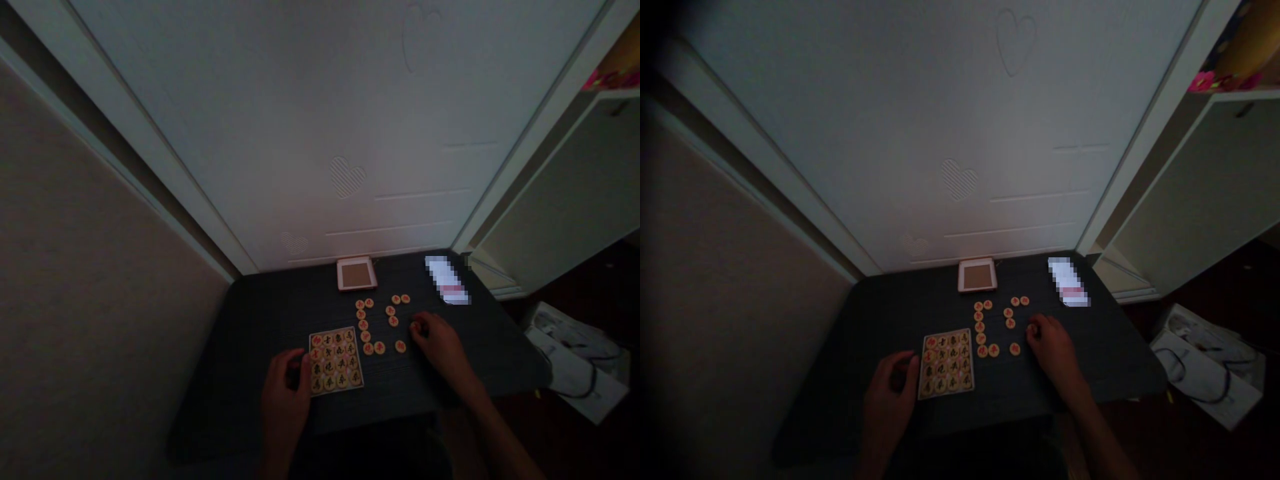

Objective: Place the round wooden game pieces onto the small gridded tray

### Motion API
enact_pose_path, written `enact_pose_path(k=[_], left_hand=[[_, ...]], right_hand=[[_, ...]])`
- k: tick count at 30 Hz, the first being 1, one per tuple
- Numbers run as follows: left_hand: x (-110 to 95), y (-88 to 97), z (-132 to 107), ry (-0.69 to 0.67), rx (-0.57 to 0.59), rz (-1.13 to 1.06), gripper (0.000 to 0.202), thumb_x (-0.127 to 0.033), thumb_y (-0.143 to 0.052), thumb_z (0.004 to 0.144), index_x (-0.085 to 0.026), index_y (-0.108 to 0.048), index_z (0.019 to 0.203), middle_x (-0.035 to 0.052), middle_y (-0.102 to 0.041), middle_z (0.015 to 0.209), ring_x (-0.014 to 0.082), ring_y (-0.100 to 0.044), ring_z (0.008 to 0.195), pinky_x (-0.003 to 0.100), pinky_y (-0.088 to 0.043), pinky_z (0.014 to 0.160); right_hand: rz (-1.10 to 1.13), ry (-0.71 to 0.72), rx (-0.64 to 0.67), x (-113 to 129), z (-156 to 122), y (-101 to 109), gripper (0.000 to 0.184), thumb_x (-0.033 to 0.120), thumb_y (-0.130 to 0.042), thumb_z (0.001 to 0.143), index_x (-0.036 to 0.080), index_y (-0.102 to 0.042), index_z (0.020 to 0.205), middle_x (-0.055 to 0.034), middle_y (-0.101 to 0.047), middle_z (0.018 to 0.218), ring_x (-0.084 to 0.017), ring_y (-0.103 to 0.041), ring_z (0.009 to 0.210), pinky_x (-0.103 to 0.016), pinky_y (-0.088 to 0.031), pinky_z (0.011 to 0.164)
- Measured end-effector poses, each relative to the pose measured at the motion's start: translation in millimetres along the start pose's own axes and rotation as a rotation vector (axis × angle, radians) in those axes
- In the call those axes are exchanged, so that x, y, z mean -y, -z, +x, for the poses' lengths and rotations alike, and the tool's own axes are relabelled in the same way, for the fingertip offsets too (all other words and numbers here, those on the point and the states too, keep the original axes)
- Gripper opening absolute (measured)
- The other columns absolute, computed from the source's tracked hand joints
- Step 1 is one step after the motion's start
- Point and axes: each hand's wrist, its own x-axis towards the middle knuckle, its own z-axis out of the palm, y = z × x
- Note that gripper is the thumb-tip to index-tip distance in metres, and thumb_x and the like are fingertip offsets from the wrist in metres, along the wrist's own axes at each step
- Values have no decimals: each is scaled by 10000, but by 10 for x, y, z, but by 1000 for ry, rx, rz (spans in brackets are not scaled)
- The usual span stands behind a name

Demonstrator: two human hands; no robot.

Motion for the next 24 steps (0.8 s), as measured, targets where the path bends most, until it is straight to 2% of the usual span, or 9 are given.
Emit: enact_pose_path(k=[4, 8, 11, 16, 19, 24], left_hand=[[-141, 23, -67, -45, -41, -27, 309, -480, -565, 932, -214, -684, 1032, 86, -696, 1008, 274, -669, 902, 393, -549, 773], [-273, -57, -166, -85, 0, -139, 245, -432, -592, 928, -220, -701, 985, 81, -721, 980, 266, -685, 903, 375, -553, 782], [-400, -152, -231, -31, 127, -276, 226, -424, -616, 923, -226, -719, 960, 69, -756, 954, 252, -713, 874, 364, -562, 806], [-622, -236, -265, 192, 412, -639, 285, -457, -613, 932, -210, -721, 1025, 81, -795, 1001, 253, -754, 936, 344, -593, 825], [-687, -221, -255, 234, 484, -761, 272, -445, -677, 890, -202, -733, 997, 85, -799, 1025, 250, -758, 946, 329, -594, 843], [-651, -181, -253, 313, 551, -794, 273, -436, -743, 831, -189, -759, 948, 90, -814, 973, 264, -768, 919, 334, -598, 832]], right_hand=[[22, 33, -18, 110, 45, 53, 257, 329, -600, 902, 204, -705, 1102, -93, -748, 1003, -267, -720, 884, -392, -555, 823], [167, 213, -65, 361, -76, 154, 257, 310, -614, 929, 225, -673, 1164, -82, -742, 1079, -254, -721, 961, -385, -579, 861], [242, 355, -60, 595, -253, 166, 259, 282, -637, 932, 248, -664, 1187, -76, -740, 1115, -248, -717, 1018, -386, -594, 898], [303, 514, 17, 895, -575, 6, 318, 249, -634, 953, 289, -629, 1268, -68, -737, 1173, -249, -714, 1087, -411, -597, 973], [306, 567, 46, 981, -715, -124, 330, 228, -617, 964, 281, -621, 1290, -76, -725, 1218, -254, -702, 1129, -427, -585, 1012], [344, 579, 73, 1035, -799, -243, 333, 194, -571, 985, 247, -603, 1312, -103, -720, 1204, -248, -710, 1097, -402, -621, 951]])
